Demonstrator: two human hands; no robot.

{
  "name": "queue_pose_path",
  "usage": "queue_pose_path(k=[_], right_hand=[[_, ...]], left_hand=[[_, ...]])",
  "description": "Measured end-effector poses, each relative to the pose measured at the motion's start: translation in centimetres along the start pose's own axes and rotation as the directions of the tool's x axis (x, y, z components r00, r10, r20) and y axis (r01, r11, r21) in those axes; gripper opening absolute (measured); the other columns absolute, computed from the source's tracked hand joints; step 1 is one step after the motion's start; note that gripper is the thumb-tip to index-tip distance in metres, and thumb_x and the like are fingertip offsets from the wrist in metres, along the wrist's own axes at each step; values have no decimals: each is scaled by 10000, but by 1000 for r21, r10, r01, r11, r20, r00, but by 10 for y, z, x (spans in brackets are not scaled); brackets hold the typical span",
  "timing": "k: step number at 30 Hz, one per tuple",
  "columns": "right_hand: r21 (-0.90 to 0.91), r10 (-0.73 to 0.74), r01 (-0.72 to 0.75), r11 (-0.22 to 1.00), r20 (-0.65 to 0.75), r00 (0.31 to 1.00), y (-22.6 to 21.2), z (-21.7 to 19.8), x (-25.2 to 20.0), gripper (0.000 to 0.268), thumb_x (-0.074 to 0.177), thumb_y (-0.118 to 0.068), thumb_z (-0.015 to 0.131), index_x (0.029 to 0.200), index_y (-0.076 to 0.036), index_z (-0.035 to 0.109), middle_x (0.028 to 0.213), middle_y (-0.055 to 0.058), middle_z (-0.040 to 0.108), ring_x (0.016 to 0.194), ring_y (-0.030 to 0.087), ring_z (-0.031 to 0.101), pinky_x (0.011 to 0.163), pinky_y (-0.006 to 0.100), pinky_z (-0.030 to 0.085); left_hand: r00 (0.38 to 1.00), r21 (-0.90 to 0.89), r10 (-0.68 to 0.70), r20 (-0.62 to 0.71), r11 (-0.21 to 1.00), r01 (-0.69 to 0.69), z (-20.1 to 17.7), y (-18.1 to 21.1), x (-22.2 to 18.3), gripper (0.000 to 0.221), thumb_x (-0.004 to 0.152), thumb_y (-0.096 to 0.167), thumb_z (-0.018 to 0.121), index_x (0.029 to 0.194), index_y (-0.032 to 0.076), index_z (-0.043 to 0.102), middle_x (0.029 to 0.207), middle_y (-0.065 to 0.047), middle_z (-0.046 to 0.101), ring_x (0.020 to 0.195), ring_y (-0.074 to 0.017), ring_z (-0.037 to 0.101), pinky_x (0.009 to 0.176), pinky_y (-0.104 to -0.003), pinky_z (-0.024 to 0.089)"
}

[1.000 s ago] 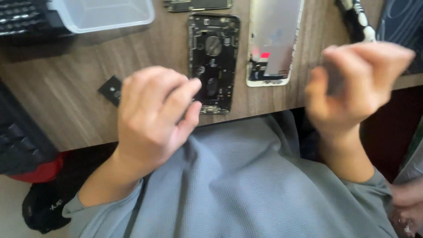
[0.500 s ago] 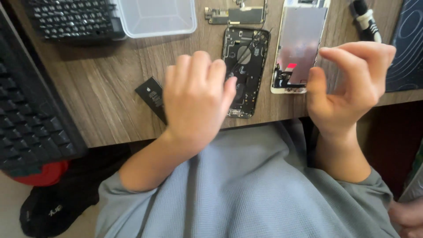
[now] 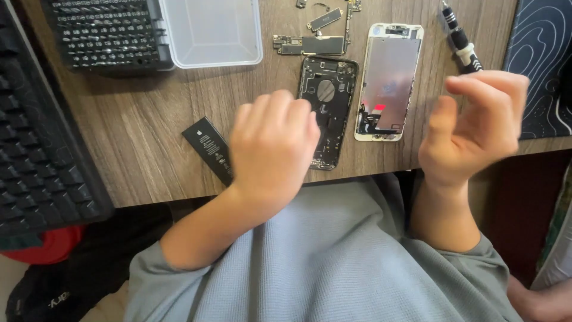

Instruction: Disassembling a smartphone by removing screws and internal components using a screwdriver and tweezers

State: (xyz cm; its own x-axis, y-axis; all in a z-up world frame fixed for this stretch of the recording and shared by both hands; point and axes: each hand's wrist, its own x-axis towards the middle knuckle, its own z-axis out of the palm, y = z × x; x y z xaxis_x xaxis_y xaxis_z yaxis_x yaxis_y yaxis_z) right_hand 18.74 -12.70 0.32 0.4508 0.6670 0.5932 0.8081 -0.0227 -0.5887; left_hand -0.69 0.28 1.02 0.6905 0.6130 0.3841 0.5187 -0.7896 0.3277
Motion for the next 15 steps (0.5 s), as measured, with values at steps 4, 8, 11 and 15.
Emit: queue_pose_path(k=[4, 8, 11, 15], right_hand=[[107, 41, -26, 994, -140, 989, -26, 0, -3, 150, 1044, 4, 584, 910, 71, 579, 816, 185, 547, 807, 345, 514, 830, 446, 402], [282, 45, -99, 954, 192, 980, -65, -9, -8, 452, 1040, -367, 461, 988, 65, 584, 798, 152, 626, 735, 300, 590, 787, 437, 465], [497, 31, -258, 828, 419, 908, -64, -12, -16, 492, 1070, -428, 447, 1138, 25, 626, 1011, 147, 584, 833, 259, 618, 799, 374, 539], [588, 24, -321, 742, 456, 890, -59, -11, -18, 394, 1089, -448, 483, 1052, -126, 705, 1059, 75, 556, 975, 244, 543, 931, 385, 485]], left_hand=[[1000, -674, -1, 29, 738, 21, -55, 1, 16, 149, 983, -57, 617, 868, 33, 591, 808, -70, 619, 674, -200, 519, 688, -338, 389], [977, -919, 117, 177, 374, 122, -46, 19, -2, 216, 1043, 201, 539, 948, 35, 639, 900, -93, 678, 801, -275, 640, 794, -384, 515], [947, -966, 212, 243, 139, 217, -31, 26, -13, 219, 1094, 276, 482, 1022, 88, 570, 898, -84, 523, 782, -249, 521, 773, -340, 452], [883, -935, 317, 345, 42, 351, -22, 22, -16, 314, 1086, 380, 454, 1031, 88, 557, 972, -44, 546, 925, -218, 564, 882, -350, 491]])
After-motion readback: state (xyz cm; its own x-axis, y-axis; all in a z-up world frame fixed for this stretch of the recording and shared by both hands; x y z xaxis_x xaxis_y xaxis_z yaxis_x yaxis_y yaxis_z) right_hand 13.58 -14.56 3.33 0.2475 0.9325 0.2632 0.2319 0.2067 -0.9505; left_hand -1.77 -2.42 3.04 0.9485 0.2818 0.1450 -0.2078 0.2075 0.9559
